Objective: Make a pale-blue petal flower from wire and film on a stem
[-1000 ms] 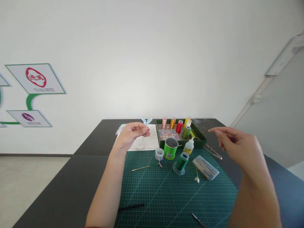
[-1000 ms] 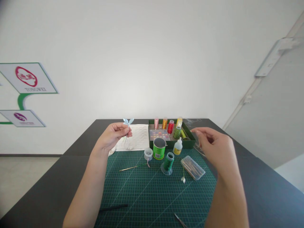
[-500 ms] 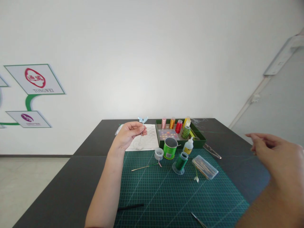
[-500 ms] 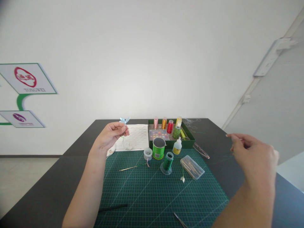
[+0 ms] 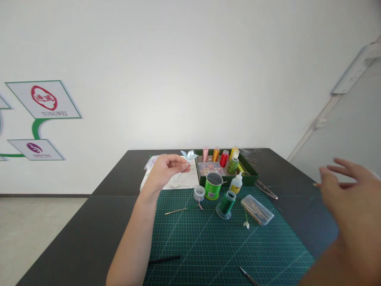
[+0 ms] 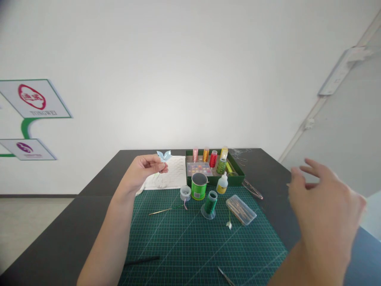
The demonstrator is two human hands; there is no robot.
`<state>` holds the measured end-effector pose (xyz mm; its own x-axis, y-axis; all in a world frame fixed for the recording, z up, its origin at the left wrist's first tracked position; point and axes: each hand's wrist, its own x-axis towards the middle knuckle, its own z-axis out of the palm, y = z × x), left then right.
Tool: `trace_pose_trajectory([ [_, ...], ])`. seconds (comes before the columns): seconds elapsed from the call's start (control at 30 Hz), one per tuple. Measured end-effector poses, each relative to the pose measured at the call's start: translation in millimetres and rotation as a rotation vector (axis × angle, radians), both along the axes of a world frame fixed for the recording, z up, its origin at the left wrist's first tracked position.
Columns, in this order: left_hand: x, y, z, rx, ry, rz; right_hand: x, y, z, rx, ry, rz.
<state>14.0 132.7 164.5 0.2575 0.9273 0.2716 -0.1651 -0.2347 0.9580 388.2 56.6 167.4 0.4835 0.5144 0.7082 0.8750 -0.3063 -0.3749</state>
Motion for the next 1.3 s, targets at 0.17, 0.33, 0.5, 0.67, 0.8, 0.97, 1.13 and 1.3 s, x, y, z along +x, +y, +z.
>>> trace_pose_trajectory([
  [0.17,16,-16,1.0,0.114,0.175,-0.003,-89,-12,14,0.012,0.374,0.563],
  [0.33,29,-28,3.3,0.198,0.334,0.007,-146,-4,-1,-0.349,0.497,1.172],
  [0.5,32,-31,5.0,0.216,0.353,-0.002,-159,13,-16,-0.490,0.728,1.359],
  [0.67,32,-27,1.4,0.190,0.311,0.009,-154,22,-17,-0.384,0.735,1.339],
  [0.8,34,-25,-0.9,0.163,0.302,0.032,-150,23,-13,-0.348,0.680,1.315],
  [0.97,34,-24,-3.0,0.148,0.294,0.047,-149,23,-13,-0.301,0.621,1.275],
  [1.13,33,-23,-4.6,0.149,0.264,0.053,-144,25,-19,-0.240,0.599,1.193],
  [1.3,34,-22,-6.4,0.183,0.269,0.062,-140,24,-19,-0.213,0.570,1.143],
])
